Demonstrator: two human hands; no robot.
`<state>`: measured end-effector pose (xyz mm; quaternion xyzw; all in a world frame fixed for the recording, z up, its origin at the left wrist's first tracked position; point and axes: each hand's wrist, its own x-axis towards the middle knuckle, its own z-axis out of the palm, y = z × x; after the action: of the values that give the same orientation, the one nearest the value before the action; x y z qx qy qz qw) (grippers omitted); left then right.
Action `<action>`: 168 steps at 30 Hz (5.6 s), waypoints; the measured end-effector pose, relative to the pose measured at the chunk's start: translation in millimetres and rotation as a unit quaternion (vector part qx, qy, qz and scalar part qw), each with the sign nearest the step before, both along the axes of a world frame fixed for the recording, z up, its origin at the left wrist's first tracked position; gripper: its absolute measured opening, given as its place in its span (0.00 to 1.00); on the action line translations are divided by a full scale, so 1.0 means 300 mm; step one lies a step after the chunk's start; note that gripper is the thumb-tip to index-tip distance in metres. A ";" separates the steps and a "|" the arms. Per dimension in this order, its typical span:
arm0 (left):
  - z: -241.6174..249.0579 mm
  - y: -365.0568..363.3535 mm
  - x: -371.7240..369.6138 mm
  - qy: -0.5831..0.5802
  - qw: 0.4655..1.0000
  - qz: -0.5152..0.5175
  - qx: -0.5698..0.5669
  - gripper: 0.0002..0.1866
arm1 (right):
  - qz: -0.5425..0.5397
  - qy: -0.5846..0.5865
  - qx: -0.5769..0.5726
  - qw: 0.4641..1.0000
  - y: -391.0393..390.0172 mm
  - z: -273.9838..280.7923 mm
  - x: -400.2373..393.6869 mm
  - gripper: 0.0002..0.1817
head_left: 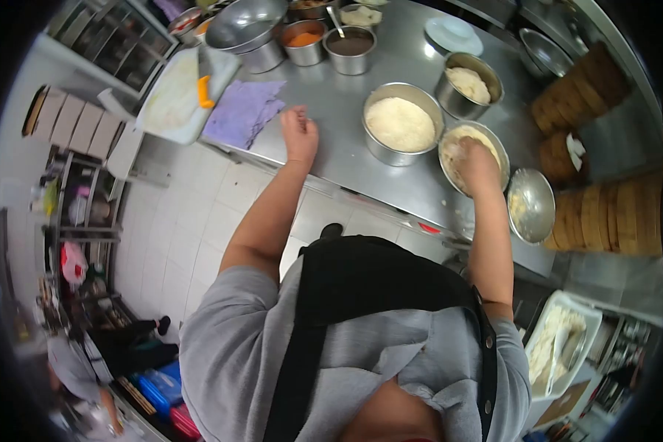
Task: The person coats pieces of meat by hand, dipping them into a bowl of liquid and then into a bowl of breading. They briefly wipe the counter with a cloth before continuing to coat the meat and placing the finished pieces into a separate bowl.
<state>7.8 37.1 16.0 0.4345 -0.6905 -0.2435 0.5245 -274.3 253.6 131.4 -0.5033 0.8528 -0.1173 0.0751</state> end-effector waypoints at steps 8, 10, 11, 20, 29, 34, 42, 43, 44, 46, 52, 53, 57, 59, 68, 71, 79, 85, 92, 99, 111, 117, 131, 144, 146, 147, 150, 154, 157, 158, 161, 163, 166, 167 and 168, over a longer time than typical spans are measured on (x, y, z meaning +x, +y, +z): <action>0.104 -0.066 0.222 -0.137 0.981 0.112 -0.075 0.16 | -0.028 -0.120 -0.153 0.981 0.031 -0.070 -0.095 0.23; 0.115 -0.153 0.318 -0.234 0.959 0.127 -0.100 0.16 | -0.034 -0.106 -0.143 0.983 0.034 -0.071 -0.099 0.23; 0.109 -0.217 0.362 -0.275 0.948 0.122 -0.107 0.17 | -0.039 -0.097 -0.139 0.985 0.035 -0.067 -0.100 0.23; 0.064 -0.487 0.430 -0.542 0.834 0.081 0.065 0.39 | -0.062 -0.090 -0.134 0.985 0.054 -0.085 -0.103 0.24; 0.122 -0.165 0.245 -0.580 0.813 -0.010 0.049 0.37 | -0.067 -0.052 -0.123 0.989 0.035 -0.085 -0.087 0.23; 0.049 0.118 0.084 -0.526 0.848 -0.066 -0.017 0.33 | -0.056 -0.044 -0.056 0.996 -0.004 -0.052 -0.075 0.24; 0.048 0.525 -0.121 -0.473 0.871 -0.120 -0.044 0.32 | 0.017 -0.081 0.008 0.997 -0.016 -0.056 -0.130 0.24; 0.055 0.561 -0.136 -0.472 0.871 -0.126 -0.041 0.32 | 0.025 -0.084 0.011 0.996 -0.015 -0.042 -0.117 0.24; 0.059 0.593 -0.151 -0.472 0.871 -0.131 -0.039 0.32 | 0.019 -0.097 0.023 0.995 -0.010 -0.023 -0.111 0.25; 0.056 0.652 -0.189 -0.459 0.875 -0.145 -0.047 0.32 | 0.035 -0.095 0.025 0.995 -0.007 -0.021 -0.110 0.25; 0.057 0.761 -0.282 -0.443 0.871 -0.201 -0.066 0.32 | 0.071 -0.086 0.019 0.994 -0.012 -0.049 -0.133 0.23; 0.058 0.774 -0.294 -0.440 0.871 -0.209 -0.067 0.32 | 0.073 -0.087 0.023 0.993 -0.012 -0.043 -0.133 0.23; 0.049 0.828 -0.342 -0.430 0.863 -0.248 -0.093 0.33 | 0.077 -0.095 0.028 0.992 -0.007 -0.037 -0.134 0.23; 0.051 0.853 -0.363 -0.419 0.861 -0.275 -0.092 0.33 | 0.085 -0.093 0.025 0.992 -0.006 -0.033 -0.134 0.22; 0.036 0.922 -0.484 -0.340 0.860 -0.363 -0.112 0.32 | 0.091 -0.084 0.034 0.992 -0.020 -0.052 -0.144 0.23; 0.036 0.941 -0.520 -0.316 0.861 -0.378 -0.128 0.31 | 0.113 -0.082 0.034 0.990 -0.015 -0.043 -0.148 0.22; 0.009 1.047 -0.641 -0.236 0.825 -0.490 -0.150 0.29 | 0.125 -0.049 0.056 0.989 -0.028 -0.063 -0.150 0.20; -0.024 1.154 -0.720 -0.271 0.683 -0.657 -0.171 0.26 | 0.129 -0.039 0.078 0.988 -0.009 -0.026 -0.121 0.20; -0.442 0.851 -0.288 -0.403 0.741 -0.528 0.098 0.32 | 0.138 -0.019 0.082 0.987 -0.017 -0.046 -0.144 0.20; -0.331 0.718 0.503 -0.494 0.862 0.057 0.103 0.34 | 0.132 -0.022 0.053 0.990 -0.034 -0.067 -0.140 0.21; -0.263 0.484 0.851 -0.069 0.934 0.302 0.178 0.29 | 0.066 -0.067 -0.088 0.992 0.045 -0.011 -0.134 0.18; 0.172 0.169 0.727 -0.024 0.979 0.184 0.086 0.29 | 0.041 -0.300 -0.203 0.931 0.068 -0.033 -0.229 0.16; 0.294 -0.141 0.547 0.581 0.700 -0.280 0.306 0.23 | -0.043 -0.327 -0.203 0.922 0.083 0.011 -0.180 0.19; -0.083 0.256 1.158 -0.123 0.687 0.119 0.706 0.21 | -0.019 -0.287 -0.168 0.943 0.078 0.032 -0.195 0.17; 0.037 0.341 1.088 -0.117 0.583 0.134 0.793 0.20 | -0.013 -0.270 -0.184 0.945 0.080 0.025 -0.207 0.17; 0.093 0.360 1.048 -0.110 0.556 0.143 0.812 0.20 | -0.008 -0.262 -0.187 0.947 0.092 0.022 -0.212 0.17; 0.210 0.343 0.953 -0.108 0.594 0.165 0.780 0.18 | -0.025 -0.246 -0.162 0.955 0.096 0.017 -0.221 0.17; -0.099 0.145 1.096 -0.193 0.897 0.049 0.394 0.22 | -0.009 -0.271 -0.186 0.944 0.097 0.012 -0.198 0.16; 0.268 0.098 0.786 -0.073 0.955 -0.036 0.285 0.25 | -0.012 -0.284 -0.199 0.938 0.092 0.025 -0.174 0.15; 0.335 0.076 0.701 -0.048 0.964 -0.067 0.252 0.25 | -0.009 -0.285 -0.197 0.938 0.091 0.037 -0.161 0.15; 0.429 -0.020 0.437 -0.082 0.974 -0.154 0.143 0.27 | -0.019 -0.270 -0.192 0.944 0.085 0.041 -0.135 0.15; 0.381 -0.117 0.256 -0.147 0.973 -0.173 0.031 0.27 | -0.024 -0.261 -0.190 0.946 0.084 0.036 -0.126 0.16; 0.286 -0.162 -0.029 -0.268 0.951 -0.155 -0.018 0.25 | -0.015 -0.218 -0.194 0.956 0.075 0.046 -0.096 0.16; 0.233 -0.161 -0.110 -0.325 0.931 -0.165 -0.034 0.22 | -0.021 -0.219 -0.197 0.955 0.074 0.044 -0.090 0.16; 0.199 -0.155 -0.178 -0.379 0.908 -0.173 -0.051 0.19 | -0.025 -0.218 -0.201 0.955 0.070 0.041 -0.090 0.15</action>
<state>-45.8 -9.5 75.7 0.3408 -0.9130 -0.1120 0.1943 -301.2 274.8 143.5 -0.4482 0.7870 -0.3952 0.1537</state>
